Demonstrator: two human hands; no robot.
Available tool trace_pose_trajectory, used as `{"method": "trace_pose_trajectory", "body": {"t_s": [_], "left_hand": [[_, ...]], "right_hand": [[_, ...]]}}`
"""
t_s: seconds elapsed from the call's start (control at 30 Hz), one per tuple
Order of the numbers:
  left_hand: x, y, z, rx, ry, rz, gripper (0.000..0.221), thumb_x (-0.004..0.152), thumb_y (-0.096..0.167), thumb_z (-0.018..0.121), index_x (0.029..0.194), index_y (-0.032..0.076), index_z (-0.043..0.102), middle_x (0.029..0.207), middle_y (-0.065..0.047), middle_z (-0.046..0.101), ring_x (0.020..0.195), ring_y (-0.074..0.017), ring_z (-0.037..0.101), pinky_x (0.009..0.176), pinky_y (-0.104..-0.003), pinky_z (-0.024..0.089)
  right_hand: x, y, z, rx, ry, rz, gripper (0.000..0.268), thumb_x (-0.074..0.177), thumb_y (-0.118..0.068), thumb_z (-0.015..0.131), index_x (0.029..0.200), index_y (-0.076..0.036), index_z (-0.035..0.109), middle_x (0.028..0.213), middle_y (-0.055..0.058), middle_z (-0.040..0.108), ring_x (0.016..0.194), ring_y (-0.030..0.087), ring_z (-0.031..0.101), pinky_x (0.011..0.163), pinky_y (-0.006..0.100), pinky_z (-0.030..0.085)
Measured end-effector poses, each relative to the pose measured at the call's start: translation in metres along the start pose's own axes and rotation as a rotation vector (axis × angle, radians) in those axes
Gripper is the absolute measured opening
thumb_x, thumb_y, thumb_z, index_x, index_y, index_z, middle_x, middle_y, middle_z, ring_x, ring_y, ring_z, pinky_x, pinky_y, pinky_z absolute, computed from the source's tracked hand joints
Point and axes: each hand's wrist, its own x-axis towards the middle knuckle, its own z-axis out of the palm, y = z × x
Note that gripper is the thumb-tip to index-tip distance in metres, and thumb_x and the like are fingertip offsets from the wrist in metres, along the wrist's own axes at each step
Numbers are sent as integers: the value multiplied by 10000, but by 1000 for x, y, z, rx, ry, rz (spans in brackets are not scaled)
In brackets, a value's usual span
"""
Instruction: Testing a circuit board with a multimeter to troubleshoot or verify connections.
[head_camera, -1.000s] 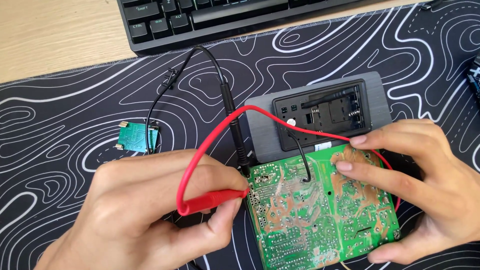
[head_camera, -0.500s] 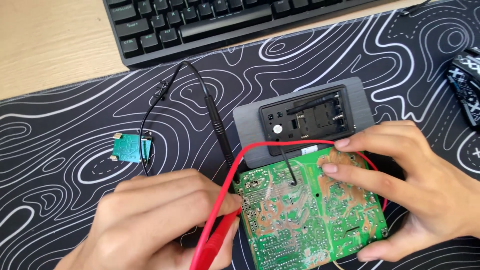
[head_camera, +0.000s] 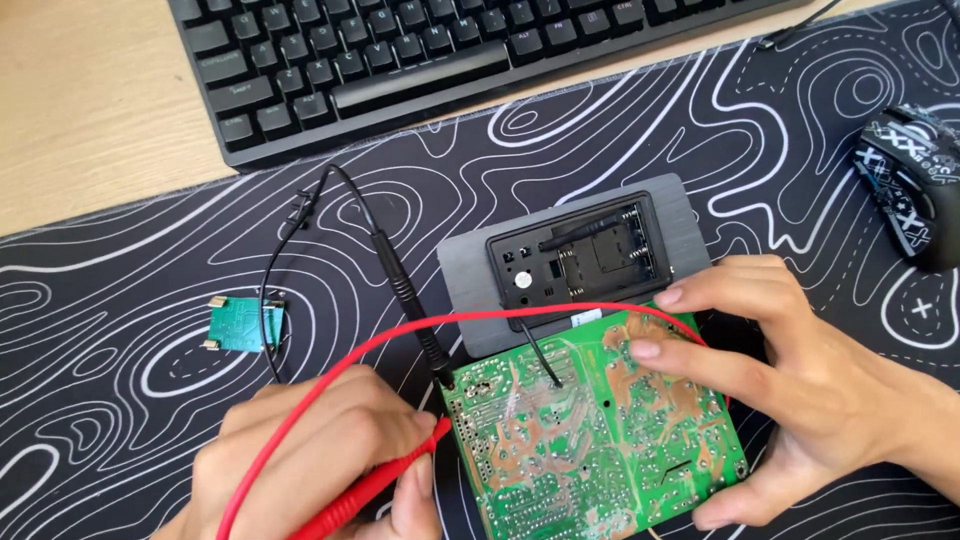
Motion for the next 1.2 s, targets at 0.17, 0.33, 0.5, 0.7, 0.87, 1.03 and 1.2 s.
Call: {"method": "trace_pose_trajectory", "body": {"t_s": [0.17, 0.33, 0.5, 0.7, 0.87, 1.03, 1.2], "left_hand": [[-4, 18, 24, 167, 222, -174, 270, 936, 200, 646, 697, 129, 750, 586, 20, 693, 493, -117, 690, 470, -223, 443], [-10, 33, 17, 215, 130, -163, 171, 1040, 200, 640, 978, 193, 799, 784, 63, 742, 626, -99, 697, 559, -273, 465], [-26, 13, 25, 226, 76, 47, 101, 1052, 224, 696, 1003, 182, 775, 877, 57, 763, 697, -110, 748, 670, -269, 603], [-35, 12, 30, 154, -1, 133, 131, 1054, 87, 768, 935, 137, 745, 959, 12, 754, 772, -142, 762, 730, -272, 639], [-42, 9, 25, 231, -101, 201, 86, 1113, 71, 776, 1078, 147, 757, 1079, -3, 749, 943, -172, 772, 838, -313, 654], [-38, 0, 25, 290, -54, 372, 162, 1109, 17, 797, 1050, 163, 756, 997, -1, 705, 939, -144, 710, 856, -295, 666], [-42, 0, 26, 268, -82, 379, 74, 1164, 76, 795, 1123, 131, 767, 1035, -15, 717, 998, -171, 731, 891, -332, 650]], "right_hand": [[5, -5, -2, -25, -18, -3, 1127, 831, -1026, 663, 1562, -169, 665, 1513, 168, 493, 1367, 339, 656, 1212, 545, 494], [7, -12, -4, -52, -42, 38, 1216, 793, -1041, 665, 1598, -130, 633, 1537, 141, 506, 1451, 341, 615, 1253, 538, 465], [15, -20, -5, -143, 40, -13, 1025, 913, -1008, 483, 1521, -213, 708, 1503, 199, 516, 1392, 388, 622, 1169, 565, 460], [72, -39, -25, -406, 136, -132, 702, 1174, -746, 285, 1485, -379, 797, 1479, 131, 558, 1312, 345, 593, 1099, 524, 431], [84, -38, -22, -437, 78, -115, 666, 1141, -759, 398, 1529, -357, 763, 1538, 136, 582, 1338, 356, 616, 1098, 552, 416], [76, -41, -20, -156, -2, 46, 751, 990, -713, 598, 1503, -181, 727, 1583, 236, 481, 1450, 433, 567, 1229, 598, 423], [75, -48, -21, -55, -34, 79, 675, 995, -602, 591, 1482, -161, 746, 1595, 250, 478, 1500, 428, 525, 1311, 585, 393]]}}
